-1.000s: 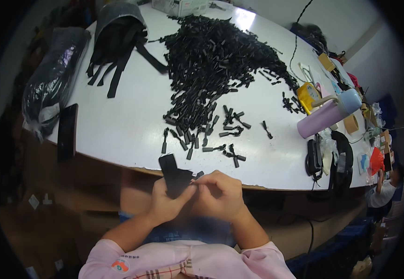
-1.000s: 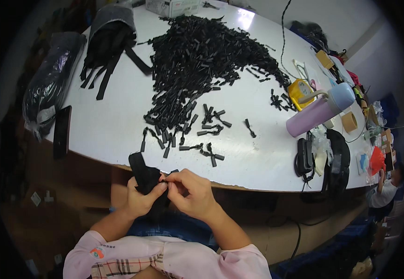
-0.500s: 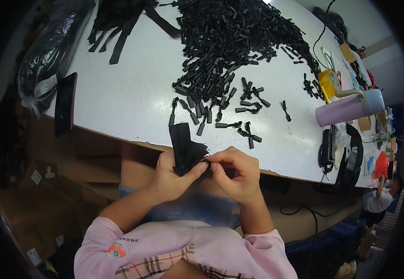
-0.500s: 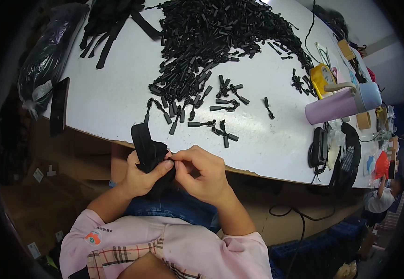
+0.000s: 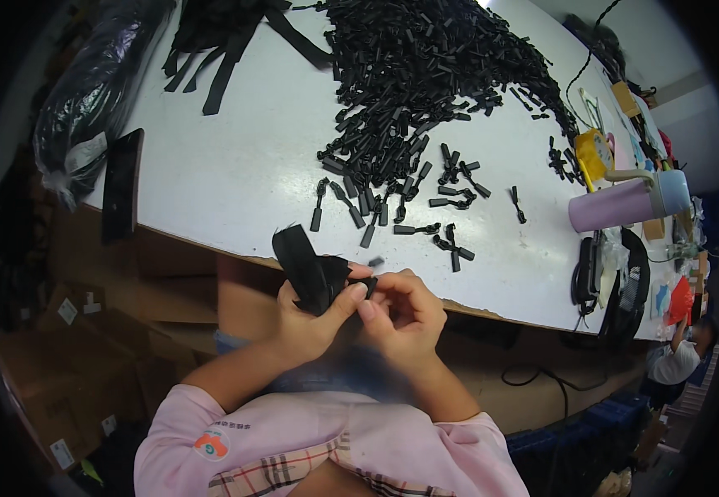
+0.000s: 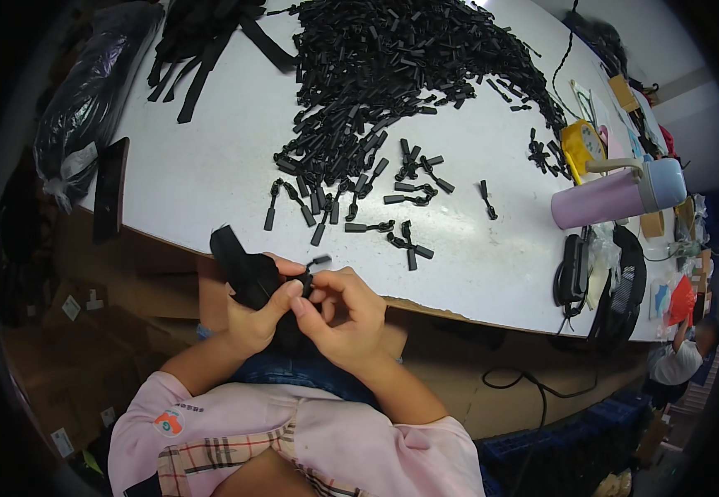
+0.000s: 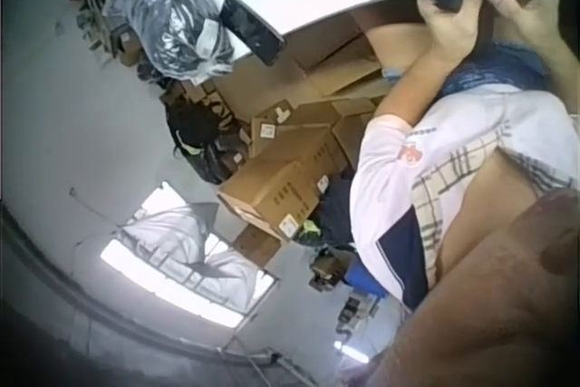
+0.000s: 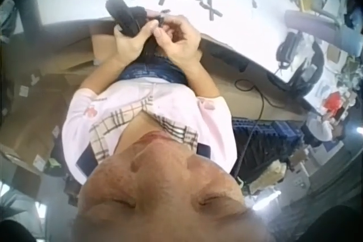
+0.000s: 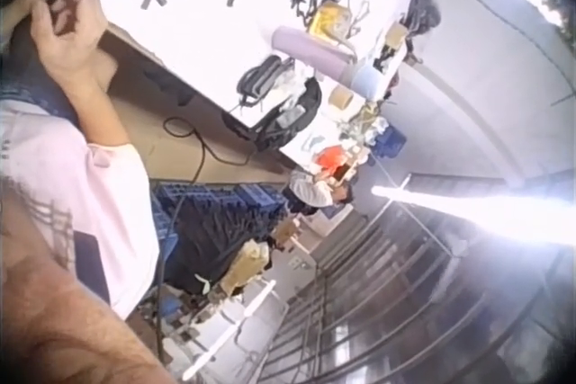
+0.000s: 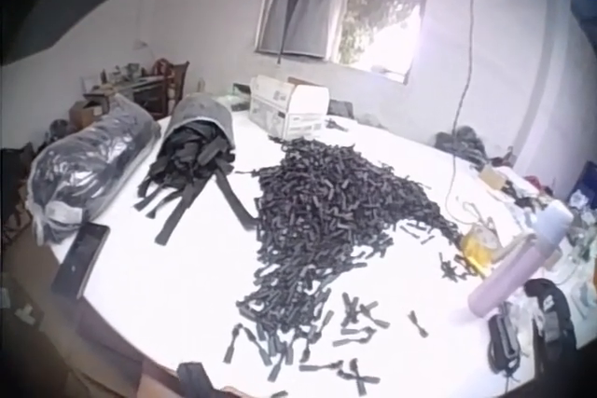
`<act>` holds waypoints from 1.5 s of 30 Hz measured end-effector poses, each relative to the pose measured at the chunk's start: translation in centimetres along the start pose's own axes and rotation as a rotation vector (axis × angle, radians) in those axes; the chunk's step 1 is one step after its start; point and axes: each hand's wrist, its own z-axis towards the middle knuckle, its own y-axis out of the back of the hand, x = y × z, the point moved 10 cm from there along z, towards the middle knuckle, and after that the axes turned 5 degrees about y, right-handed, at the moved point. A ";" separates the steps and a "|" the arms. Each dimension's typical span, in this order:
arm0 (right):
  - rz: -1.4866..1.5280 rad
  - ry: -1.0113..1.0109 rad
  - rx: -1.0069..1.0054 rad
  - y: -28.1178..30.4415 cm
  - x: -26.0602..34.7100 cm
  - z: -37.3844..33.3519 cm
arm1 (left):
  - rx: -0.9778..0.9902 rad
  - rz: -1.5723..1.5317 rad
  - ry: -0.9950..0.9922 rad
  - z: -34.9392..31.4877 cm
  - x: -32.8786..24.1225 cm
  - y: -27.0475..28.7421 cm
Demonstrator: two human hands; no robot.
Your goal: Manually attaching small plastic clips or buckles to black fabric straps on an assembly table.
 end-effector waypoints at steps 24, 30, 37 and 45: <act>0.598 -0.461 0.063 -1.2 -3.9 -0.6 | 0.150 -0.048 0.130 0.6 0.2 -1.1; -0.318 0.329 -0.059 0.2 3.3 0.0 | 0.055 -0.058 0.091 -0.1 -0.1 -0.8; -0.282 0.298 -0.049 0.4 2.7 -0.1 | 0.063 -0.043 0.069 -0.3 -0.2 -0.8; 0.199 -0.100 0.183 -0.9 -1.6 -0.4 | 0.125 0.092 0.063 -0.3 -1.0 -0.7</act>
